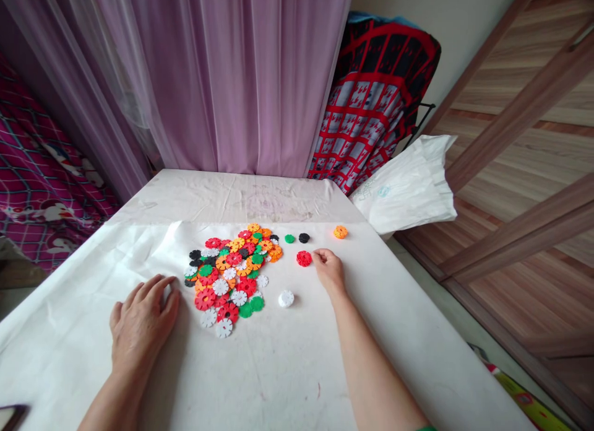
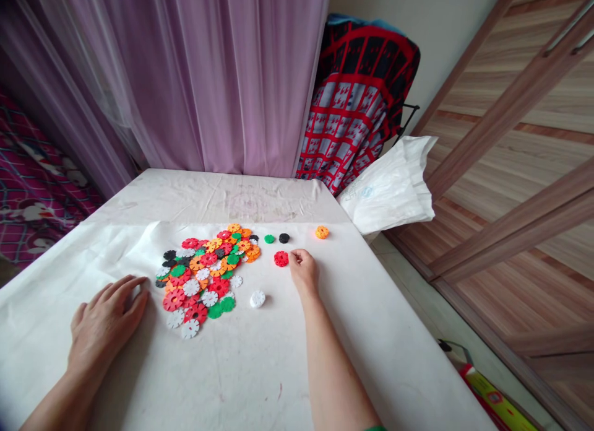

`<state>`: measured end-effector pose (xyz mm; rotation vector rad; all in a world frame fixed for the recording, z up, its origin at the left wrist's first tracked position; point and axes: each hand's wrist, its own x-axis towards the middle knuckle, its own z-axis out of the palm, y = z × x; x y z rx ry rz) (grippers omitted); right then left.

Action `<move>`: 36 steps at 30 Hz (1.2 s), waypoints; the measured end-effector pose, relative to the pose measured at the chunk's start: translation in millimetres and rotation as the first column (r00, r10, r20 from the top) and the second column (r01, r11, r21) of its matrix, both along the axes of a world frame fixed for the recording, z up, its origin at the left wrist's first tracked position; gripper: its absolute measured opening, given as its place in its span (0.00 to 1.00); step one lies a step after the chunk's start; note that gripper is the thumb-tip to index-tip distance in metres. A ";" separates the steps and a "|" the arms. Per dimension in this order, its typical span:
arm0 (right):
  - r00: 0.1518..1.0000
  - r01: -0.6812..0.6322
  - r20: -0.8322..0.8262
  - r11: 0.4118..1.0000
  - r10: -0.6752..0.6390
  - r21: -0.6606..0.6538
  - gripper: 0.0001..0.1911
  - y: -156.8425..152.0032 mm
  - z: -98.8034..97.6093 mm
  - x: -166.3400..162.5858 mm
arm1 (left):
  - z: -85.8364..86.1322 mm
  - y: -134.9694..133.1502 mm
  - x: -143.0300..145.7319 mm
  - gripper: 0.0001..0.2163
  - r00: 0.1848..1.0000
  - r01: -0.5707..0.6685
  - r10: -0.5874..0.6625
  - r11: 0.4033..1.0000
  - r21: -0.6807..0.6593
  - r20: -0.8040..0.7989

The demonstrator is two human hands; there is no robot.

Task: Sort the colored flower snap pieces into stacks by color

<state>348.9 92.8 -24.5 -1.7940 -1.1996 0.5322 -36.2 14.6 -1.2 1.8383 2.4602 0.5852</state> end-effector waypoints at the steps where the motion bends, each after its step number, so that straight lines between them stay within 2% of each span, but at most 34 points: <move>1: 0.999 -0.011 0.038 1.000 0.011 -0.007 0.15 -0.3 0.8 1.4 | -0.6 0.7 -0.4 0.19 1.000 -0.005 0.005 1.000 0.006 0.000; 3: 0.991 -0.079 0.107 0.997 0.076 0.019 0.16 -0.7 4.3 4.2 | -1.1 1.4 -0.4 0.18 1.000 -0.014 0.014 1.000 0.014 -0.002; 6: 0.939 -0.308 0.185 0.948 0.291 0.073 0.24 1.4 13.6 9.7 | -0.1 1.0 0.6 0.20 1.000 -0.018 0.018 1.000 0.006 -0.006; 9: 0.852 -0.491 0.199 0.871 0.484 -0.016 0.30 7.7 23.6 17.6 | 0.4 0.1 0.8 0.22 1.000 -0.005 0.005 1.000 -0.017 -0.009; 13: 0.791 -0.572 0.173 0.809 0.587 -0.133 0.30 17.2 29.3 25.5 | -2.3 -0.6 -0.6 0.24 1.000 -0.001 0.001 1.000 0.001 -0.009; 16: 0.767 -0.605 0.170 0.786 0.619 -0.130 0.28 20.2 28.0 26.8 | -3.5 -1.8 -1.3 0.23 1.000 0.017 -0.017 1.000 0.006 -0.005; 23: 0.752 -0.597 0.281 0.797 0.596 -0.092 0.24 17.0 24.6 24.6 | -0.5 -1.3 -0.9 0.21 1.000 0.009 -0.009 1.000 -0.009 0.003; 26: 0.748 -0.598 0.307 0.798 0.588 -0.074 0.26 14.4 22.8 24.3 | 1.7 0.5 0.5 0.21 1.000 -0.021 0.021 0.999 -0.028 0.005; 31: 0.772 -0.586 0.269 0.809 0.576 -0.051 0.27 12.1 18.2 22.4 | 7.2 -1.4 5.1 0.24 1.000 -0.006 0.007 0.999 -0.050 0.012; 36: 0.800 -0.554 0.265 0.833 0.538 -0.017 0.26 11.8 12.6 20.1 | 9.1 -3.7 8.5 0.21 0.999 -0.023 0.024 0.999 -0.035 0.038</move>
